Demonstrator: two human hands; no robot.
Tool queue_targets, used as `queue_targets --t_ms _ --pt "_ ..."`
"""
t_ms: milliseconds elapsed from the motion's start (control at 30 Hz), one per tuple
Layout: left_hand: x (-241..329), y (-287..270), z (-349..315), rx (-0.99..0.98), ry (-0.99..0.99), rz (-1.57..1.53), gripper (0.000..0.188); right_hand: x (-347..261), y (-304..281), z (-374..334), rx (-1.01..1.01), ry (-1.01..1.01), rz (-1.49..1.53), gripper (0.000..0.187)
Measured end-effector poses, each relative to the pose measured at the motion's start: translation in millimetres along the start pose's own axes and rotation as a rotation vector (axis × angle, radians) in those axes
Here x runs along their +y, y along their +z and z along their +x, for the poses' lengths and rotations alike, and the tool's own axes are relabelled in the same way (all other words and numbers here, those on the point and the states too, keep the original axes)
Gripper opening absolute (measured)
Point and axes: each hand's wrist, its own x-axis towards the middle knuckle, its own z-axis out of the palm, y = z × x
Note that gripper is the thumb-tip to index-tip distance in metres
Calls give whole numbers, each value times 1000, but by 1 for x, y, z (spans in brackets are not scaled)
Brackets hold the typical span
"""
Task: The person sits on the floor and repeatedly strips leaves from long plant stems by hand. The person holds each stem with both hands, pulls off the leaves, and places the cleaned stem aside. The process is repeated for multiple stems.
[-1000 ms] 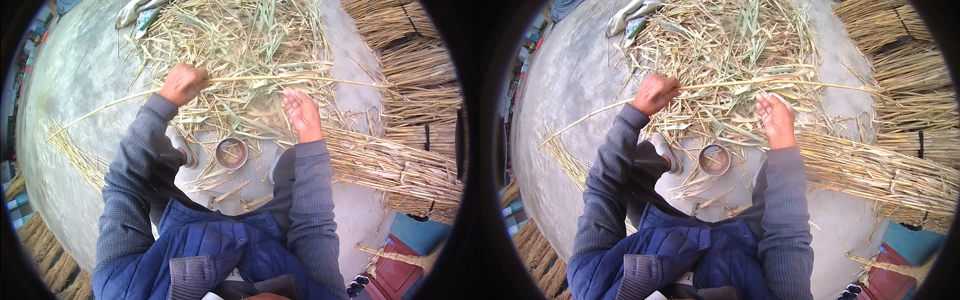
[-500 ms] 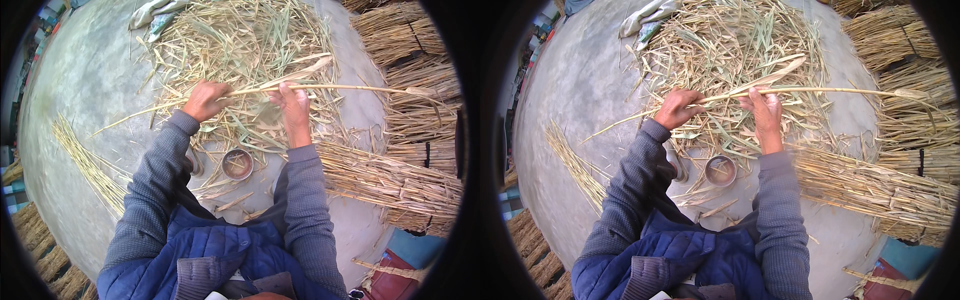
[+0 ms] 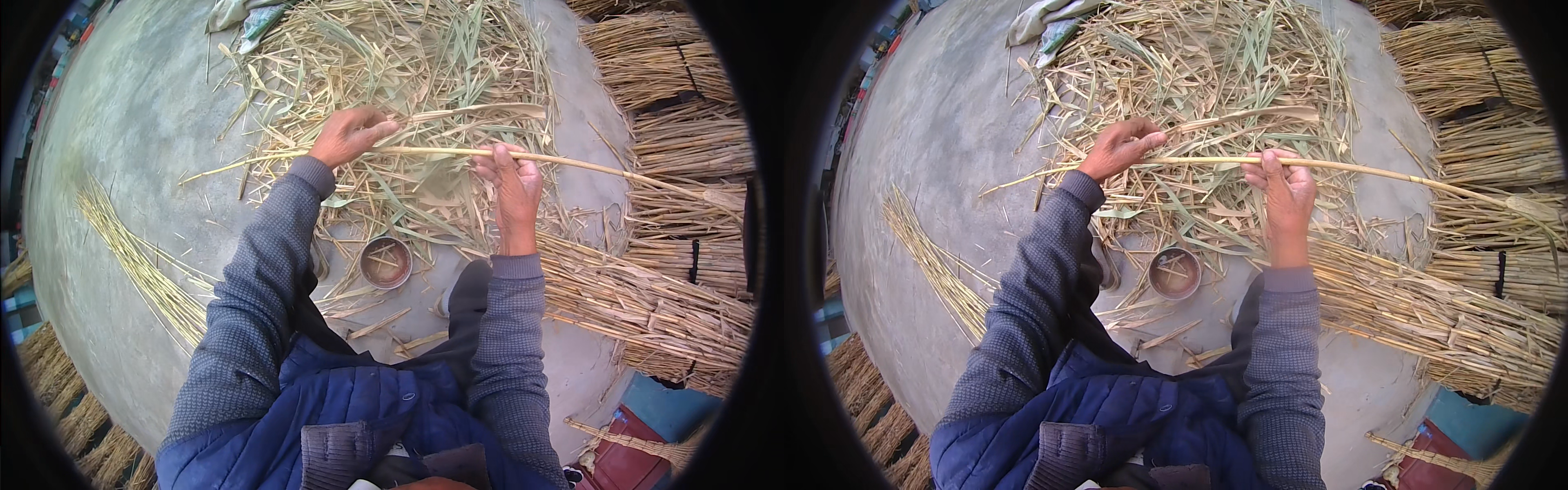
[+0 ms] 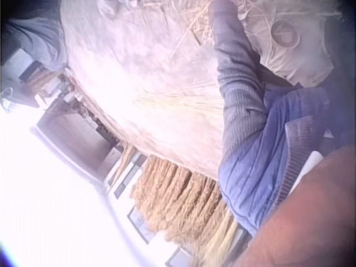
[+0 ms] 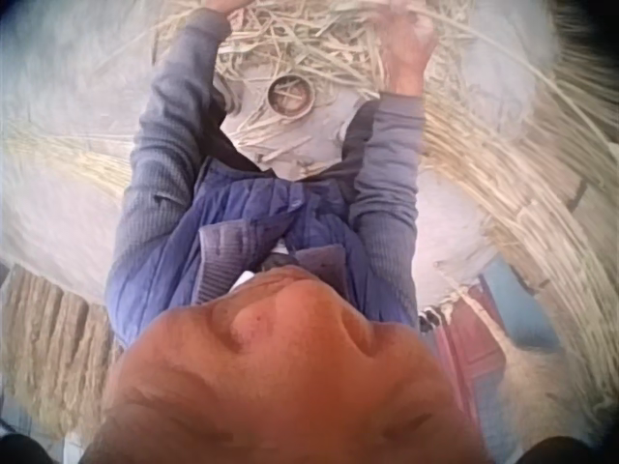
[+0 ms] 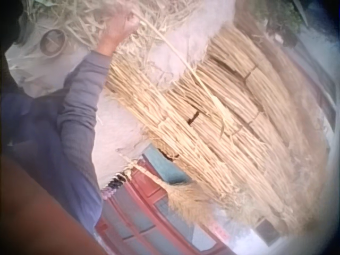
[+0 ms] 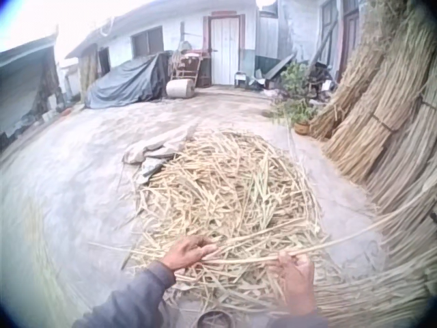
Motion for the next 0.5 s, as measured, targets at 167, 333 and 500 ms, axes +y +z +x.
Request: queue_targets --t_ms 167,333,500 --pt "-9 -6 2 -10 -30 -8 33 -3 -11 8 46 -25 14 31" --pt "-6 16 4 -215 158 -114 29 -6 -8 12 59 -48 14 32" --pt "4 20 5 -167 -48 -284 23 -12 -8 11 52 -66 12 30"
